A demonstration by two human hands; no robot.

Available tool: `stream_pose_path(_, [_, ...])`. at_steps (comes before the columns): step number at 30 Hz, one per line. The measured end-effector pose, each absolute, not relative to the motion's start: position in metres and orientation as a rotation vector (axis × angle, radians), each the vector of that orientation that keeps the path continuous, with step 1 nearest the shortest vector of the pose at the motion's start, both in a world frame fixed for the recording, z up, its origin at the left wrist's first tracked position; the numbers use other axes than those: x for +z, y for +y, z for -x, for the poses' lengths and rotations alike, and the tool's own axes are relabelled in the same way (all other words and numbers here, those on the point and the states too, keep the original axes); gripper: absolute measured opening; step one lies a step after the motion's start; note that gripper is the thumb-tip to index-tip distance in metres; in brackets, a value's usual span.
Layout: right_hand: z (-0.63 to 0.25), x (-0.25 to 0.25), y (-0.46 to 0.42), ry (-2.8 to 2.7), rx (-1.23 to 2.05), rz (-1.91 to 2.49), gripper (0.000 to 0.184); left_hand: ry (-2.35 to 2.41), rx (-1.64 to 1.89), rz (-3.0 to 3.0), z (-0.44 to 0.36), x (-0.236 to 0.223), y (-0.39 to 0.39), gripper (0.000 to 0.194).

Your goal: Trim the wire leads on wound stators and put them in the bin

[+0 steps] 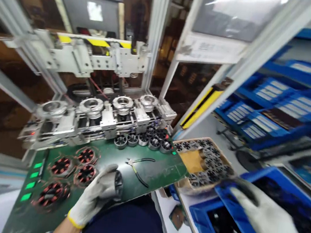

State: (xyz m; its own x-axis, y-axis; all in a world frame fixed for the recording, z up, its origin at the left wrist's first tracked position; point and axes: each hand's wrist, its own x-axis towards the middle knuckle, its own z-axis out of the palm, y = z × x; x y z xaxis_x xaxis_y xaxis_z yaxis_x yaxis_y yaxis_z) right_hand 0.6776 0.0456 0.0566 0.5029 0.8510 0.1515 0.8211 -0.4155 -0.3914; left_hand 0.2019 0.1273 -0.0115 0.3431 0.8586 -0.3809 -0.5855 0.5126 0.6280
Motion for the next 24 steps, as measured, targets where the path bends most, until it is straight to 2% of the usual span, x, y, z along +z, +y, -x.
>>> stream_pose_path(2, [-0.589, 0.055, 0.089, -1.583, 0.202, 2.115, 0.035, 0.762, 1.017, -0.476, -0.205, -0.003, 0.128, 0.057])
stream_pose_path(4, [-0.505, 0.050, 0.121, -1.810, 0.132, 1.755, 0.035, 0.760, 1.083, -0.506, -0.209, 0.003, 0.128, 0.058])
stream_pose_path(7, [-0.412, 0.042, 0.143, -1.934, -0.178, 1.344, 0.046, 0.755, 1.213, -0.559, -0.209, 0.006, 0.125, 0.080])
stream_pose_path(9, [-0.378, 0.038, 0.142, -2.057, -0.177, 1.094, 0.056, 0.802, 1.306, -0.609, -0.202, 0.004, 0.123, 0.093])
stream_pose_path(14, [-0.348, 0.034, 0.132, -2.232, 0.078, 0.644, 0.067, 1.133, 1.339, -0.699, -0.170, 0.002, 0.117, 0.096])
stream_pose_path(20, [-0.335, 0.026, 0.142, -2.231, 0.162, 0.593, 0.067, 1.252, 1.434, -0.695, -0.154, 0.014, 0.106, 0.090])
stream_pose_path(24, [-0.329, 0.022, 0.146, -2.255, 0.200, 0.572, 0.066, 1.328, 1.360, -0.697, -0.150, 0.028, 0.103, 0.091])
